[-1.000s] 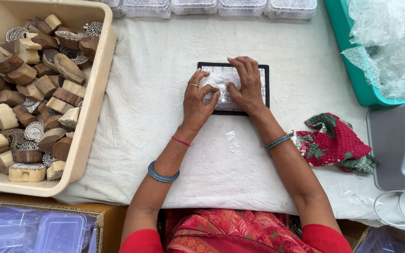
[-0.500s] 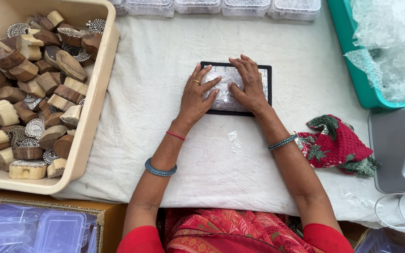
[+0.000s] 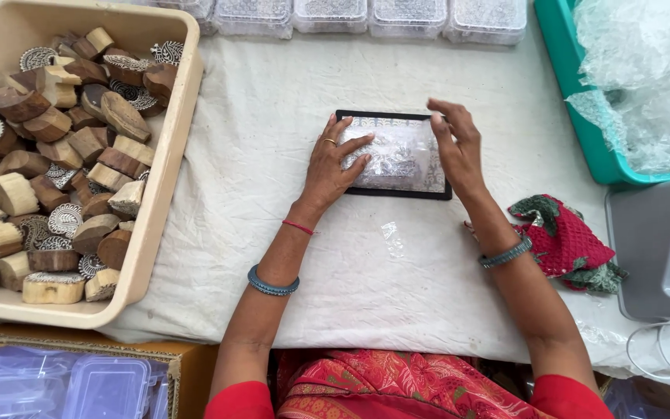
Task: The person wraps a wooden block stamp in bubble wrap and secures it with clear tape. They then place the wrapped item into a stack of similar packages. Finally, they pick up another wooden stamp and wipe it with a cloth.
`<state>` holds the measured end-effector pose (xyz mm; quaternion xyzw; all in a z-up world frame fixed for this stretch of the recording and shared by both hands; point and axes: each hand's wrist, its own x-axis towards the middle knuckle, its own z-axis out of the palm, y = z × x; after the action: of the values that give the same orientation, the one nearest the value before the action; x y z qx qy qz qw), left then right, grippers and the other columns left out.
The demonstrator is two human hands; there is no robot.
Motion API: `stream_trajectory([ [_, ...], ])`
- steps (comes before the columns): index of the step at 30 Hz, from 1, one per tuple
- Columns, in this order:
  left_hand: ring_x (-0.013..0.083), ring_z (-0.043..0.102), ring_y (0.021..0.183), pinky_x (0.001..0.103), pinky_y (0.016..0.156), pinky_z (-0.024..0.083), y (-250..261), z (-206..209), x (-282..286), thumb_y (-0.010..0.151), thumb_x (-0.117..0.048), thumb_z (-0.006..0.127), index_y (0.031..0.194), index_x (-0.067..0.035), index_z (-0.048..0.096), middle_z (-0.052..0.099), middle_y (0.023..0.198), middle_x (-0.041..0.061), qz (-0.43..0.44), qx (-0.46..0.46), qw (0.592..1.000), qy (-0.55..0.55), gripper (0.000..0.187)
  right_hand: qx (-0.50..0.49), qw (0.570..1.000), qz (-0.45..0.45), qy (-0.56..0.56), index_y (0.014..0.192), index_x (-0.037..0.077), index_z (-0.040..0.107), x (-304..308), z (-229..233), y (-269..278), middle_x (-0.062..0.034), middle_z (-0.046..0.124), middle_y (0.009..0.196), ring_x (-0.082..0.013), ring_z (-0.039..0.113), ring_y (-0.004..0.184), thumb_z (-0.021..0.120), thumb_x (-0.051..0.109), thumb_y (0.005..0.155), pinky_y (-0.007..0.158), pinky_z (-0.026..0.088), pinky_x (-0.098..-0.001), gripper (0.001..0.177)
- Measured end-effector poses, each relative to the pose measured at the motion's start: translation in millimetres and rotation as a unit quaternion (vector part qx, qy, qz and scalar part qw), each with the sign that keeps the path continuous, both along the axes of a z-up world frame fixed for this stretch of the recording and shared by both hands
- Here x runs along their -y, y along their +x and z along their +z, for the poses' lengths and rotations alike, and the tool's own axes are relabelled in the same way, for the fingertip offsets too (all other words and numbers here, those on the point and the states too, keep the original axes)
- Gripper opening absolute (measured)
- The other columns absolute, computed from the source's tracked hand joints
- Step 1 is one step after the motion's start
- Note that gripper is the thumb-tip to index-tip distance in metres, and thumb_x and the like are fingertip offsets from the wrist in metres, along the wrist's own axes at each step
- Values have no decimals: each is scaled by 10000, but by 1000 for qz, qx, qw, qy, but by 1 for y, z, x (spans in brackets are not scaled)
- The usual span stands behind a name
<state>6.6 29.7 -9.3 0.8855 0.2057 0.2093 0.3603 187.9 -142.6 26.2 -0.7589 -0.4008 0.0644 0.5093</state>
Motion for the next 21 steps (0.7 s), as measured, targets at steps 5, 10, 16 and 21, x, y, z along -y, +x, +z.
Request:
stream_trajectory([
  [5, 256, 197, 1569, 521, 1279, 187, 2, -4, -1, 959, -435, 685, 1285, -354, 719, 431, 1604, 51, -6, -4, 1000, 12, 337, -24, 996, -69, -60, 1364, 95, 635, 28, -29, -8, -111, 627, 1336, -228, 658, 1196, 579, 423, 1043, 932, 624, -411, 463],
  [10, 251, 207, 1578, 516, 1292, 209, 0, -1, 1, 971, -440, 676, 1293, -357, 709, 434, 1608, 44, -9, 8, 1000, 8, 334, -59, 994, -88, -20, 1441, 6, 508, 30, -23, -29, -184, 568, 1340, -264, 631, 1158, 656, 428, 1029, 875, 598, -431, 608],
  [16, 246, 209, 1568, 550, 1276, 184, 1, 2, 1, 963, -437, 668, 1299, -361, 703, 423, 1601, 41, -5, -20, 1000, 2, 346, -68, 990, -100, -67, 1315, -19, 584, 33, -30, -2, -184, 707, 1113, -238, 698, 1001, 750, 224, 940, 843, 608, -395, 477],
  [21, 262, 185, 1564, 568, 1264, 173, 4, 13, 2, 968, -441, 652, 1271, -356, 714, 399, 1599, 38, -33, -60, 995, 69, 321, -67, 985, -106, -117, 1071, 16, 741, 6, -18, -2, -135, 748, 973, -200, 735, 842, 740, 55, 917, 735, 648, -333, 159],
])
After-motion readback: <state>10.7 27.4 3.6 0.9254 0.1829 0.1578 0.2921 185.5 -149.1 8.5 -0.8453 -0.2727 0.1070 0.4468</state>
